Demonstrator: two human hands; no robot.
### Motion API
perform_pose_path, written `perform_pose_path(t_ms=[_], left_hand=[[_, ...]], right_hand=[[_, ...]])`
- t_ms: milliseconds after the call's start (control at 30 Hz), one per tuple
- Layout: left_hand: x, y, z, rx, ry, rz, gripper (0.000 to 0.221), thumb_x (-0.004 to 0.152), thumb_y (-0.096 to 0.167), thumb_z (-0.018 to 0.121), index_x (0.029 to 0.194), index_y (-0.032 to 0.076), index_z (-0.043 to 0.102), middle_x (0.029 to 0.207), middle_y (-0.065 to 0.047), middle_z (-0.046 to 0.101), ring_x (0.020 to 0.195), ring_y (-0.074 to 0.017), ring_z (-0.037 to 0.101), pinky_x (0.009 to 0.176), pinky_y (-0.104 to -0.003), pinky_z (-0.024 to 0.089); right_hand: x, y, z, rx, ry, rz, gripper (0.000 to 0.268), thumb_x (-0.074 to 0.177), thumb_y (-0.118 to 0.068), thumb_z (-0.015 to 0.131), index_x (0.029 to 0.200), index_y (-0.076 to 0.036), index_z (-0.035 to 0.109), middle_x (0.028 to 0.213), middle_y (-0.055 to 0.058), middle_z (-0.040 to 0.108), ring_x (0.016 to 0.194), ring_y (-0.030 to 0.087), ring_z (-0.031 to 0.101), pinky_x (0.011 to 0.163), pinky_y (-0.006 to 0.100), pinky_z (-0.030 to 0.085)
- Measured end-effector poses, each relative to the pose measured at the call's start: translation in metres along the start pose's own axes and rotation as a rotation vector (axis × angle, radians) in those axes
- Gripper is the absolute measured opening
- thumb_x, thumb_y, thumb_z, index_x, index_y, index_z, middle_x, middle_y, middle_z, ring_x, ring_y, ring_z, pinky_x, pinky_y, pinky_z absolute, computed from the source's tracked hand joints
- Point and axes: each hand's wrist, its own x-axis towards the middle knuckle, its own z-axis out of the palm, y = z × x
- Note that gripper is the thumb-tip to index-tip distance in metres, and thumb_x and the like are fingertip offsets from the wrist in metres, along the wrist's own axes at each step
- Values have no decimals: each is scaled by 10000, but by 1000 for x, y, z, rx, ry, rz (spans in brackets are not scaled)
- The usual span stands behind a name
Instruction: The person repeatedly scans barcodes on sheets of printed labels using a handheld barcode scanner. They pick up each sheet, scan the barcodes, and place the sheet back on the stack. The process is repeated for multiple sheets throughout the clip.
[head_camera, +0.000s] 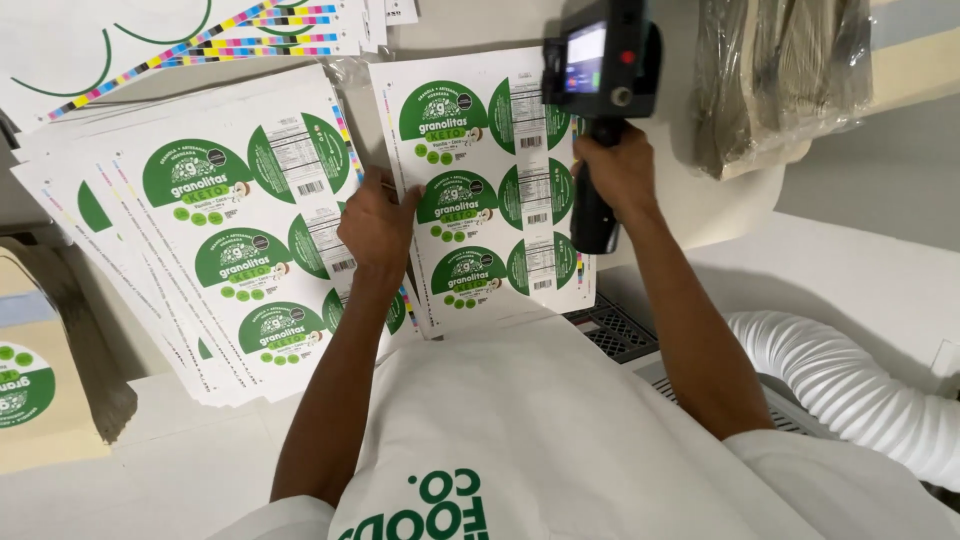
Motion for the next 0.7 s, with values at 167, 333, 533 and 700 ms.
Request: perform_pose_path(t_ms=[167, 333, 533, 700], left_hand=[[-2, 4, 1, -111, -27, -58, 296, 850, 280, 863, 998, 137, 651, 766, 6, 696, 754, -271, 740, 709, -497, 579], [-2, 6, 1, -151, -50, -82, 255, 873, 244, 843, 1006, 116, 667, 814, -41, 717, 813, -293, 746, 734, -502, 582], [-2, 4, 3, -178, -33, -77, 235, 868, 252, 848, 966, 116, 683, 803, -38, 721, 791, -274, 748, 720, -489, 580], [-10, 8, -9, -226, -53, -40, 217, 878, 213, 843, 952, 65, 703, 812, -106, 733, 783, -283, 748, 681, -427, 584]], right_hand=[[-27, 28, -11, 22, 16, 40, 220, 728, -321, 733, 735, -106, 687, 628, 94, 659, 640, 251, 695, 624, 364, 544], [-60, 47, 13, -75, -32, 92, 301, 656, -365, 767, 644, -73, 695, 676, 196, 674, 746, 395, 723, 674, 497, 532], [-82, 40, 42, 18, -121, 44, 231, 661, -317, 725, 590, -103, 680, 577, 112, 664, 615, 284, 714, 617, 391, 561], [-67, 71, 55, -44, -126, 58, 331, 696, -414, 752, 636, -92, 711, 643, 160, 696, 725, 394, 732, 673, 481, 550]])
